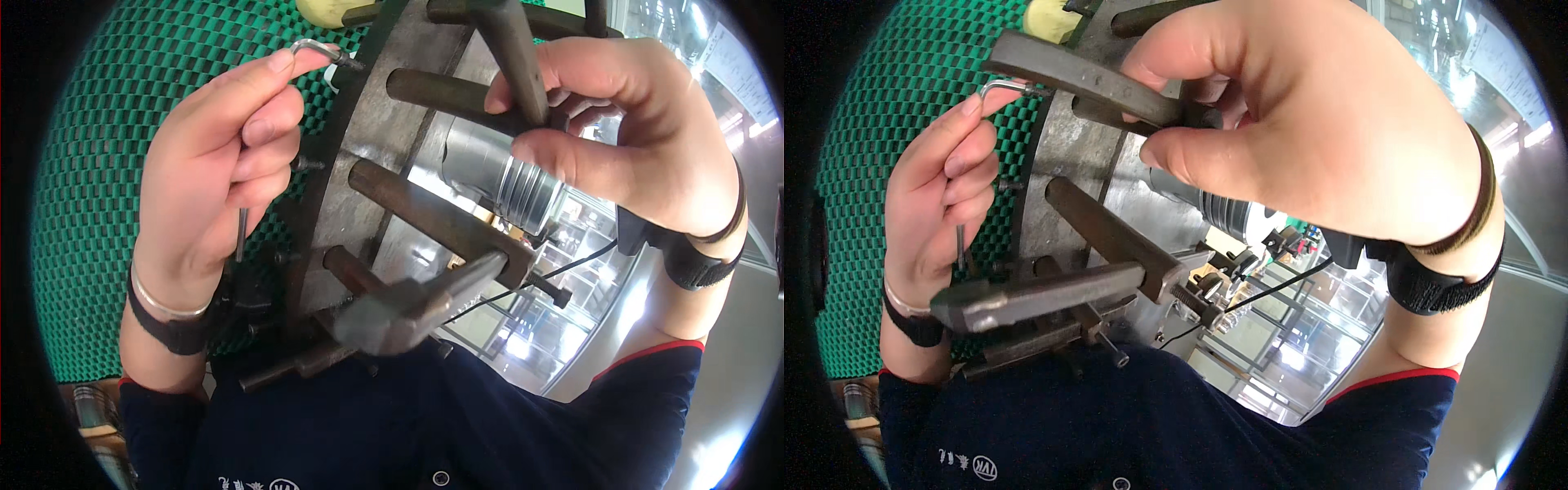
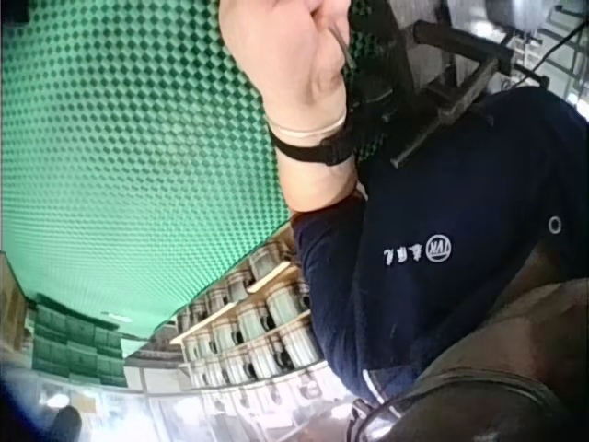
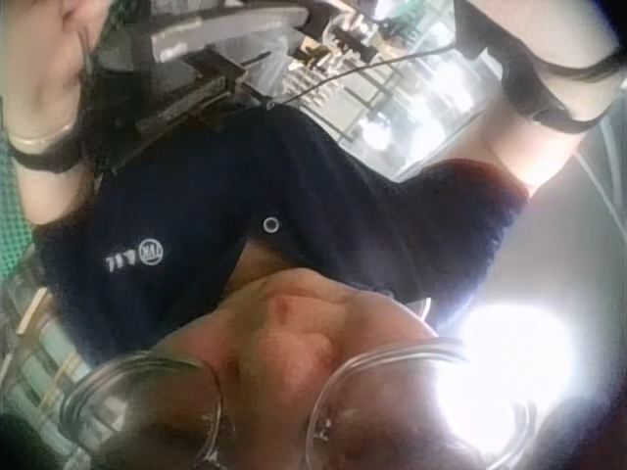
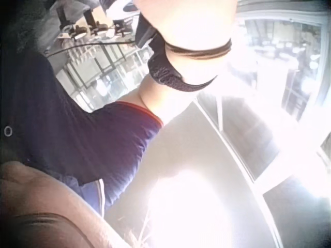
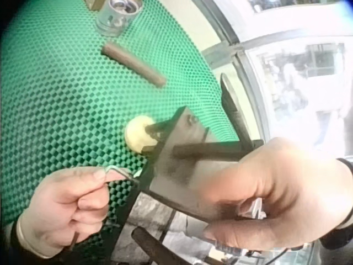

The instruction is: Inspecting metal pistons using a measurement fixture and dial gauges.

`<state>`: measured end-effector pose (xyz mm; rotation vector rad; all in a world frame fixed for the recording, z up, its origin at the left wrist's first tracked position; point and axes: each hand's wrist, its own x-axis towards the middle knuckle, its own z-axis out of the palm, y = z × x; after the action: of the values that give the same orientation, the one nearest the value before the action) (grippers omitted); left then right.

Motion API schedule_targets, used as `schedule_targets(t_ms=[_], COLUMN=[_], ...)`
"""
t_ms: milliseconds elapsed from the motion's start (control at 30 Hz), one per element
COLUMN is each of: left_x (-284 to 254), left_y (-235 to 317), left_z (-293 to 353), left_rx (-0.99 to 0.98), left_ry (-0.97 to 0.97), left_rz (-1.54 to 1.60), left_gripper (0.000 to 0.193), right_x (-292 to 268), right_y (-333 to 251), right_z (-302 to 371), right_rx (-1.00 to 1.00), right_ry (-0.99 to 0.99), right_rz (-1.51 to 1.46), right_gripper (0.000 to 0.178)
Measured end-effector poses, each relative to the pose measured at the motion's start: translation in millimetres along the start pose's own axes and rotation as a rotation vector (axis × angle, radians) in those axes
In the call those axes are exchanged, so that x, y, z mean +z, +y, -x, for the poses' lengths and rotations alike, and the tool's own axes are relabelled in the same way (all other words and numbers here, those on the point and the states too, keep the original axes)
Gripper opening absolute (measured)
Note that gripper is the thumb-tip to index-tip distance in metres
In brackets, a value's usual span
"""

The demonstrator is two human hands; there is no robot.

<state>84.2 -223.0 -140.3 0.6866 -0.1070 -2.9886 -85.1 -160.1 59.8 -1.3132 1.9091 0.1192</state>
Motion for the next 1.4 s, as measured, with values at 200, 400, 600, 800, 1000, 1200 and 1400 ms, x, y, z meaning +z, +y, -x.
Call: schedule_targets(t_ms=[200, 400, 600, 800, 1000, 1200, 1400], left_x=[13, 22, -27, -6, -11, -13, -12], left_y=[2, 17, 14, -4, -4, -12, -13], left_z=[5, 4, -4, -29, -45, -47, -48], left_rx=[-0.032, -0.070, 0.257, 0.678, 0.713, 0.612, 0.619], left_ry=[0.009, -0.149, -0.149, -0.047, -0.090, -0.048, -0.029], left_rz=[0.158, 0.361, -0.471, -1.240, -1.252, -1.112, -1.128], left_gripper=[0.033, 0.032, 0.027, 0.018, 0.019, 0.022, 0.023], right_x=[-19, -20, -17, -19, -16, -2, -2], right_y=[-14, -18, -14, -14, -14, -9, -1], right_z=[-15, -16, -16, -16, -17, -18, -18], right_rx=[0.055, 0.163, 0.081, 0.089, 0.077, 0.096, 0.057], right_ry=[-0.223, -0.263, -0.260, -0.256, -0.251, -0.187, -0.181], right_rz=[0.181, 0.141, 0.138, 0.146, 0.182, 0.168, -0.080], right_gripper=[0.025, 0.024, 0.024, 0.024, 0.024, 0.022, 0.012])
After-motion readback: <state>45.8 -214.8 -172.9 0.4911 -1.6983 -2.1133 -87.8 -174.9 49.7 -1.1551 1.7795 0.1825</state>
